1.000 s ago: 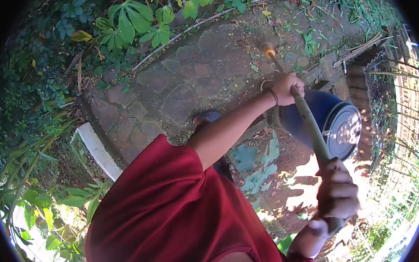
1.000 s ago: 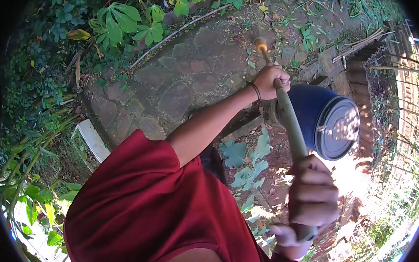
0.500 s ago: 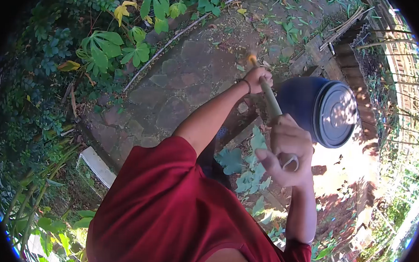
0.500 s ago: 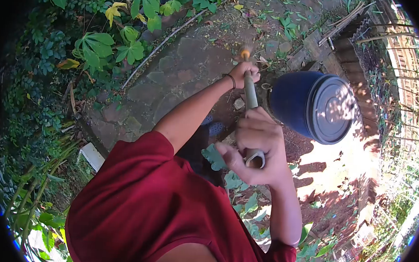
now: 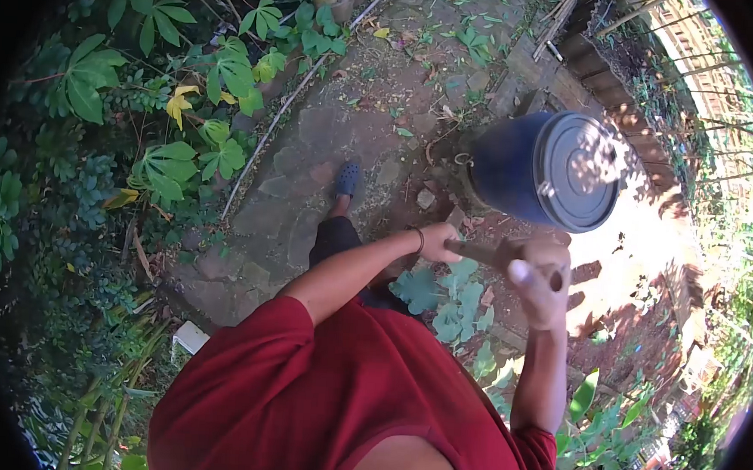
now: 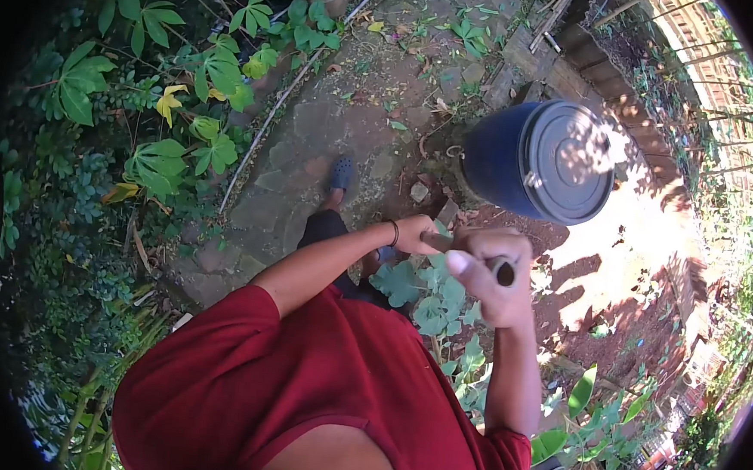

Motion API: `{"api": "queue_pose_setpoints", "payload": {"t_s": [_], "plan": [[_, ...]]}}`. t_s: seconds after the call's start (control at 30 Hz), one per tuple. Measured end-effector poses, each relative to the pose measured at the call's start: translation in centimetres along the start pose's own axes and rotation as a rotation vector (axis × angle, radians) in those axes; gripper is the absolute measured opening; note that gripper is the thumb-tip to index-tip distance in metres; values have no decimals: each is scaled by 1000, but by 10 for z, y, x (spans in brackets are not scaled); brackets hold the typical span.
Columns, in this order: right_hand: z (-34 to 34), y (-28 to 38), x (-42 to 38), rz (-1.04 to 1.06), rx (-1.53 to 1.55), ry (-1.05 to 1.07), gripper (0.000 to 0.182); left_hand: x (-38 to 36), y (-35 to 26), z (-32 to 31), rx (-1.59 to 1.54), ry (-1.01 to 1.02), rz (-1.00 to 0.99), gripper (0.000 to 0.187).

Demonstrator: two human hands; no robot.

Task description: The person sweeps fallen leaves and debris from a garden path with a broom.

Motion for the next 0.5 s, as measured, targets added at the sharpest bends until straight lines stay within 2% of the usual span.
{"api": "queue_pose_setpoints", "payload": {"t_s": [0.07,0.1,0.17,0.2,0.23,0.3,0.37,0.47,0.5], "plan": [[-29,-33,3,-43,-165,8,44,6,13,22,295,260,-11,27],[-30,-33,8,24,-172,-77,44,21,15,42,367,321,-60,27],[-17,-26,24,145,-138,-239,41,63,24,104,448,227,-25,18],[-2,-22,29,187,-96,-321,40,74,0,139,538,175,5,13],[6,-14,36,326,-98,-349,36,81,-30,177,597,67,10,8],[-3,10,60,417,-207,-286,33,101,-65,244,581,-183,-175,13],[-13,33,75,446,-289,-256,33,94,-121,290,482,-473,-510,23],[-5,77,96,497,-246,-401,37,104,-160,290,498,-422,-546,30],[4,89,98,465,-220,-442,39,109,-158,275,435,-313,-412,35]]}}
Point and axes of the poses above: each hand's wrist, its own x-axis towards the middle knuckle, its own z-axis out of the back of the hand, y = z × x, the point moved 7 cm from there along x, towards the middle knuckle, and after that the axes turned 6 degrees about z, right-handed, at the moved point
